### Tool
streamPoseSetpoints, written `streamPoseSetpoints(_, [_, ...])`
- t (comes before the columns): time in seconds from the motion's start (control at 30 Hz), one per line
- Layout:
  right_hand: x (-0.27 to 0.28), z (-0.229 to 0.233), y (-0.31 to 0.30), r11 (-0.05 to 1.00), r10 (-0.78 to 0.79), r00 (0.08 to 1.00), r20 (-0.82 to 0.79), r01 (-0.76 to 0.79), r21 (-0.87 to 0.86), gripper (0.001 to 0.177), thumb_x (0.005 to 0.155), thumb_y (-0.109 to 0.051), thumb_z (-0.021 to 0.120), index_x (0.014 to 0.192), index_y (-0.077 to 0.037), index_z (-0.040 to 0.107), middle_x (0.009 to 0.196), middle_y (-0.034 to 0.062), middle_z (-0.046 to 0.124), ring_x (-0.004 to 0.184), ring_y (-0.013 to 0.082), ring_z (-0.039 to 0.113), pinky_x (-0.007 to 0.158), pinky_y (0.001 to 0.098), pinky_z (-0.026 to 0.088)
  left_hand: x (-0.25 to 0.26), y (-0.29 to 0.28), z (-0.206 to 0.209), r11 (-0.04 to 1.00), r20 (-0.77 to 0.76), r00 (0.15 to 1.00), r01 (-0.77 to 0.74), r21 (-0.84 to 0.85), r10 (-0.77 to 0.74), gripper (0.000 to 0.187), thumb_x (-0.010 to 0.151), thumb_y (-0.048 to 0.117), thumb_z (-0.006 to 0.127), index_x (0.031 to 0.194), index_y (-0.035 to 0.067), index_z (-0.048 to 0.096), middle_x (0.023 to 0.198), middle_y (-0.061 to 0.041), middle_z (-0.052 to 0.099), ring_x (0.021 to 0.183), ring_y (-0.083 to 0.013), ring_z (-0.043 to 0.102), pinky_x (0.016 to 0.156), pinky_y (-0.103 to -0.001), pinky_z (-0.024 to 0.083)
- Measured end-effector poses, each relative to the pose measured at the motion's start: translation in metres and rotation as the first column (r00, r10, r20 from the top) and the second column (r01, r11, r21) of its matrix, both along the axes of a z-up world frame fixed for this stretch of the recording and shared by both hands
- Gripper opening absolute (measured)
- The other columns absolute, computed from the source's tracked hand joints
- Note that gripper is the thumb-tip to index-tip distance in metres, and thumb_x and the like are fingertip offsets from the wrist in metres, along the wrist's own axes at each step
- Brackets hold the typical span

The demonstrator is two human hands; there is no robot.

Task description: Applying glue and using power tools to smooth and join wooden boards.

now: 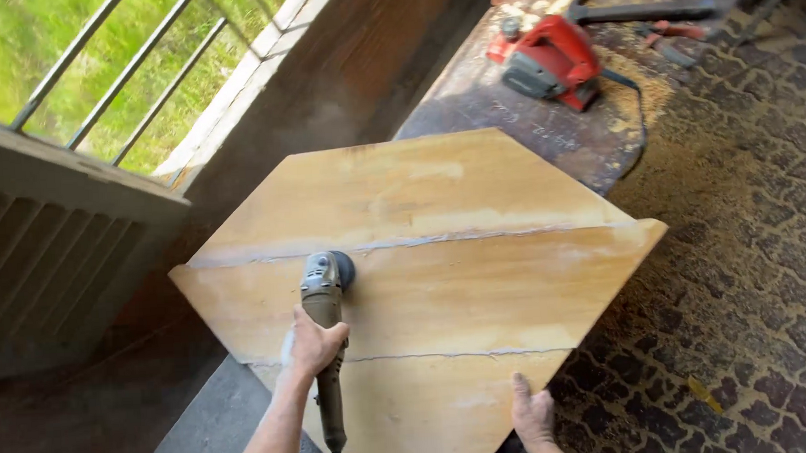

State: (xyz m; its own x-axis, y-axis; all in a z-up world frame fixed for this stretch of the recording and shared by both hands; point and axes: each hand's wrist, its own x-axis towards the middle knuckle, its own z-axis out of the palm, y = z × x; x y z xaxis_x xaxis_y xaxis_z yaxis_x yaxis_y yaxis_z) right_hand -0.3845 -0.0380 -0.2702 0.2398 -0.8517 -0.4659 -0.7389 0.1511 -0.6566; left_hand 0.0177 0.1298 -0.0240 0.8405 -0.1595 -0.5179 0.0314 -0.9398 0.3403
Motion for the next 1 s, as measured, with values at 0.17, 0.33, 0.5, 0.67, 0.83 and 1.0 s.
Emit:
streamPoseSetpoints(0.17, [-0.003,-0.002,-0.004,0.98,0.066,0.997,-0.047,-0.056,0.193,0.091,0.097,-0.071,0.051,0.066,0.014,0.058,0.062,0.0218,0.059,0.059,0.0304,0.054,0.061,0.0492,0.05,-0.065,-0.097,0.02,0.992,-0.049,0.991,0.125,0.03,-0.124,0.076,0.069,0.038,0.074,0.124,-0.002,0.041,0.097,-0.026,0.074,0.092,-0.0426,0.074,0.086,-0.05,0.058])
streamPoseSetpoints(0.33, [-0.003,0.033,-0.015,0.971,-0.035,0.931,0.363,-0.054,0.233,0.07,0.089,-0.063,0.059,0.097,0.005,0.07,0.084,0.0169,0.08,0.076,0.0254,0.072,0.069,0.0401,0.056,-0.119,-0.191,0.031,0.964,-0.113,0.96,0.263,0.036,-0.258,0.068,0.07,0.035,0.073,0.121,0.0,0.042,0.089,-0.022,0.076,0.085,-0.0387,0.076,0.083,-0.047,0.059])
streamPoseSetpoints(0.5, [-0.005,0.049,-0.031,0.908,0.096,0.962,0.256,-0.19,0.373,0.067,0.094,-0.061,0.057,0.1,0.005,0.069,0.085,0.0192,0.073,0.08,0.0285,0.071,0.071,0.0423,0.054,-0.17,-0.285,0.044,0.911,-0.146,0.901,0.413,-0.005,-0.409,0.063,0.071,0.032,0.072,0.12,0.004,0.045,0.084,-0.016,0.078,0.084,-0.0349,0.076,0.084,-0.046,0.058])
streamPoseSetpoints(0.67, [-0.016,0.018,-0.021,0.91,0.085,0.95,0.299,-0.197,0.365,0.056,0.095,-0.053,0.062,0.098,0.003,0.065,0.085,0.016,0.074,0.082,0.0273,0.073,0.073,0.0411,0.057,-0.219,-0.352,0.029,0.835,-0.132,0.824,0.544,-0.086,-0.55,0.064,0.072,0.031,0.075,0.122,0.003,0.046,0.091,-0.019,0.076,0.089,-0.0365,0.075,0.084,-0.046,0.058])
streamPoseSetpoints(0.83, [-0.01,0.006,-0.019,0.853,-0.062,0.987,0.147,-0.024,0.521,0.03,0.091,-0.025,0.06,0.089,0.005,0.063,0.072,0.0148,0.073,0.062,0.0273,0.074,0.056,0.0428,0.057,-0.226,-0.339,0.032,0.739,-0.088,0.742,0.636,-0.223,-0.665,0.071,0.071,0.031,0.078,0.128,0.002,0.046,0.102,-0.026,0.073,0.099,-0.0412,0.072,0.089,-0.046,0.056])
streamPoseSetpoints(1.0, [-0.014,0.025,-0.007,0.914,-0.007,0.989,0.148,-0.054,0.402,0.062,0.096,-0.051,0.062,0.082,0.009,0.065,0.067,0.0143,0.068,0.058,0.0225,0.065,0.054,0.0394,0.053,-0.158,-0.234,0.016,0.812,-0.037,0.825,0.547,-0.203,-0.565,0.069,0.07,0.031,0.078,0.124,0.002,0.048,0.103,-0.025,0.072,0.1,-0.0418,0.07,0.088,-0.049,0.055])
